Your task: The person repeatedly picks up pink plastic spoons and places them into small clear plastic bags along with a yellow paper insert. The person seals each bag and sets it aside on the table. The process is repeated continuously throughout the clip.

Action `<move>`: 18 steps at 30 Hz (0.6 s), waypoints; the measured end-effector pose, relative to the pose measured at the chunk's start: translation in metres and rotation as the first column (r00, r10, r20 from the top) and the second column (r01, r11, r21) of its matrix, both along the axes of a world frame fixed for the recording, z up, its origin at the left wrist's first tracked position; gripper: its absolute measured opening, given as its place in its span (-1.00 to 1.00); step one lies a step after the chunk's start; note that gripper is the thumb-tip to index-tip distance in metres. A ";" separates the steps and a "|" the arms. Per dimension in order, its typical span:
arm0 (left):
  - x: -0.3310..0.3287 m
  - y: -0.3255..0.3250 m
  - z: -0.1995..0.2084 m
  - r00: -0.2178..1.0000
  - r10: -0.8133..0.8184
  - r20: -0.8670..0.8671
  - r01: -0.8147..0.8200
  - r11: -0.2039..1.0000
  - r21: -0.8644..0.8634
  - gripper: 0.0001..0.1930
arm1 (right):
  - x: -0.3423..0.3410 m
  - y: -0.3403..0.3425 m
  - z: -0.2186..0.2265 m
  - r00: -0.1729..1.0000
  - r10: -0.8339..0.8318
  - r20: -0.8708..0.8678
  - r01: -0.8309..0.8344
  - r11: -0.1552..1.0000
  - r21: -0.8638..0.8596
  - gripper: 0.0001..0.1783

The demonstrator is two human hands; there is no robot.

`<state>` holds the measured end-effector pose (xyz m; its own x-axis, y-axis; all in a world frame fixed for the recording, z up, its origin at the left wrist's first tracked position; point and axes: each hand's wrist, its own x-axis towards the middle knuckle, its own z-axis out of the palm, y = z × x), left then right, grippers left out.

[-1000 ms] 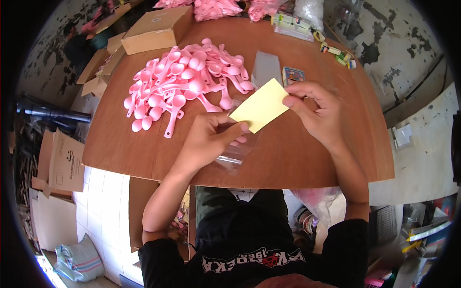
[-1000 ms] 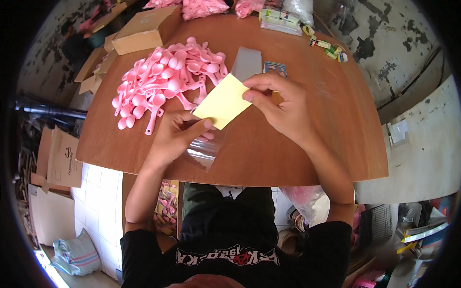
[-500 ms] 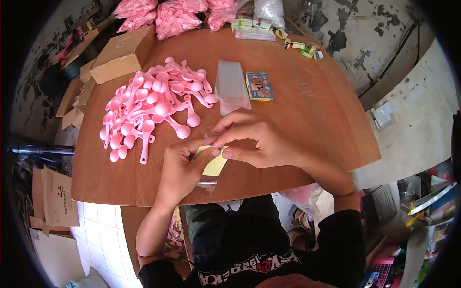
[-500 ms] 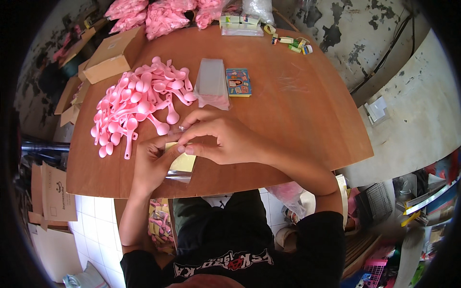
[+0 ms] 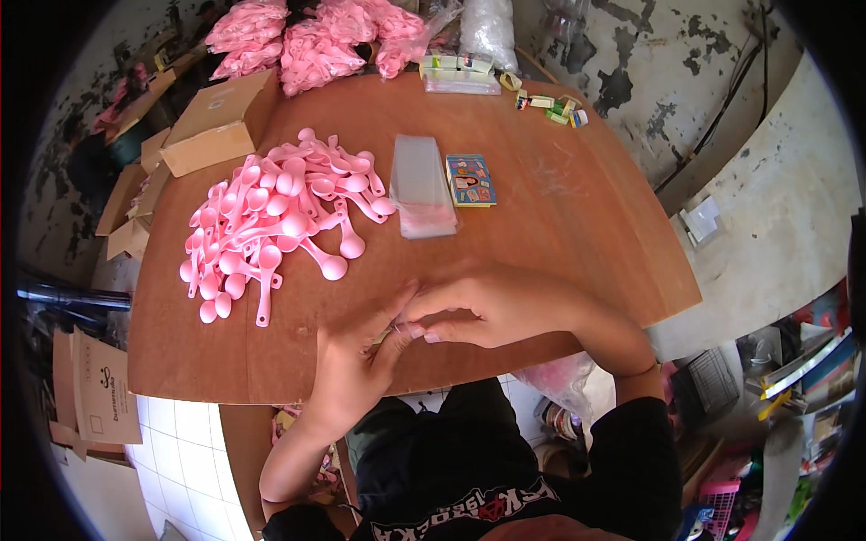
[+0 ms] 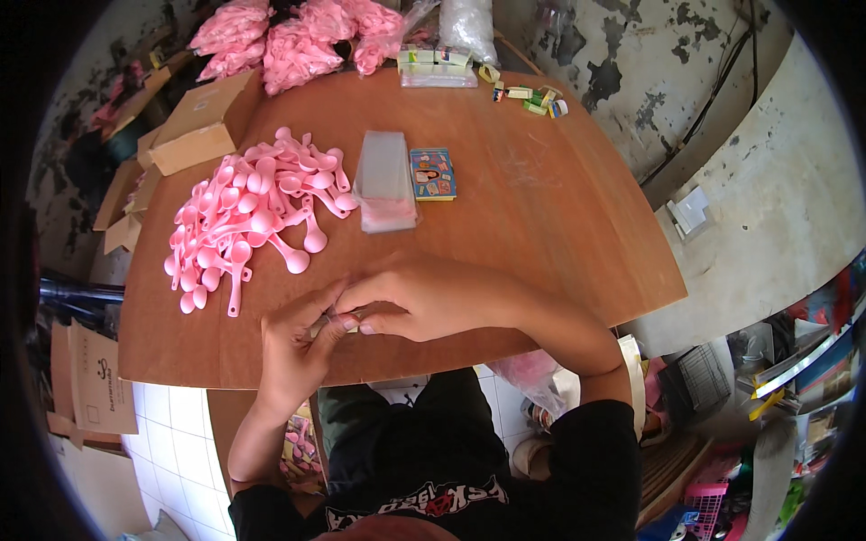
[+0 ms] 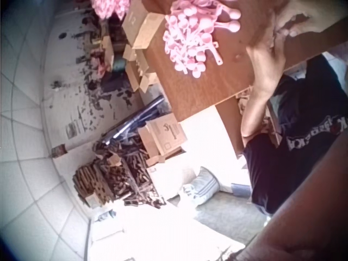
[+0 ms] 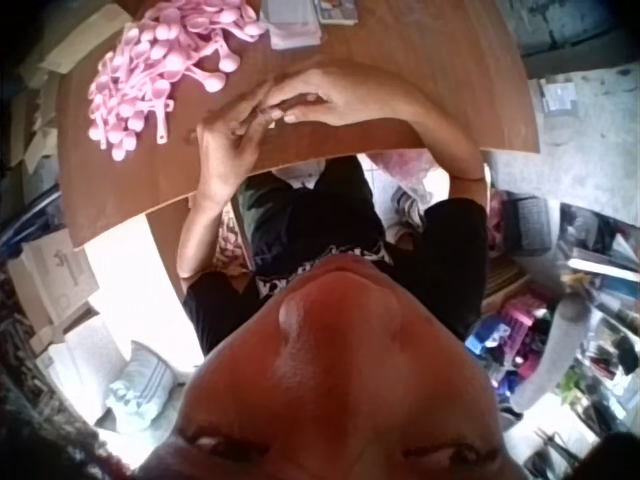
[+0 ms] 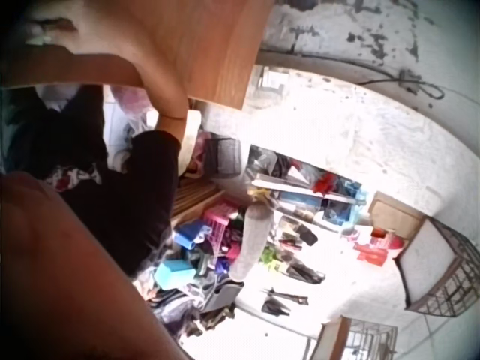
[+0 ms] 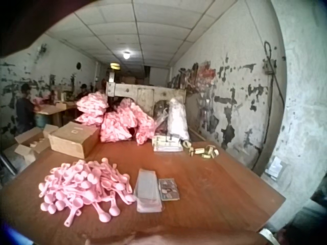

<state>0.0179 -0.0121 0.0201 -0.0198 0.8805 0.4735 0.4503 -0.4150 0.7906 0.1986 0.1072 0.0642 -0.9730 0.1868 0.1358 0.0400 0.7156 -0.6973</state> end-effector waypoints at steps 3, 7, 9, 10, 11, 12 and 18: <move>0.001 -0.002 0.000 1.000 0.009 0.007 -0.009 1.000 0.021 -0.58 | -0.001 -0.003 0.004 0.999 0.025 -0.031 -0.022 0.995 0.099 -0.74; 0.002 -0.007 0.004 1.000 0.012 0.023 -0.012 1.000 -0.004 -0.59 | -0.003 -0.004 0.002 0.995 0.031 -0.098 -0.021 0.995 0.102 -0.78; 0.004 -0.007 0.003 0.999 0.012 0.046 -0.012 1.000 0.001 -0.61 | -0.004 -0.005 0.004 0.997 0.027 -0.074 -0.021 0.996 0.083 -0.80; 0.005 -0.007 0.000 0.998 0.022 0.062 -0.023 1.000 0.005 -0.62 | -0.004 -0.005 0.005 0.998 0.023 -0.052 -0.020 0.998 0.058 -0.82; 0.005 -0.005 -0.001 0.996 0.032 0.077 -0.033 0.999 0.009 -0.63 | -0.005 -0.005 0.006 0.998 0.023 -0.052 -0.020 0.998 0.057 -0.82; 0.006 -0.007 0.000 0.996 0.035 0.079 -0.036 0.999 0.010 -0.63 | -0.006 -0.007 0.009 0.999 0.027 -0.023 -0.026 0.998 0.062 -0.83; 0.009 -0.006 0.006 0.998 0.025 0.061 -0.030 0.995 0.099 -0.56 | -0.008 -0.003 0.006 1.000 0.017 0.004 -0.018 0.987 0.160 -0.83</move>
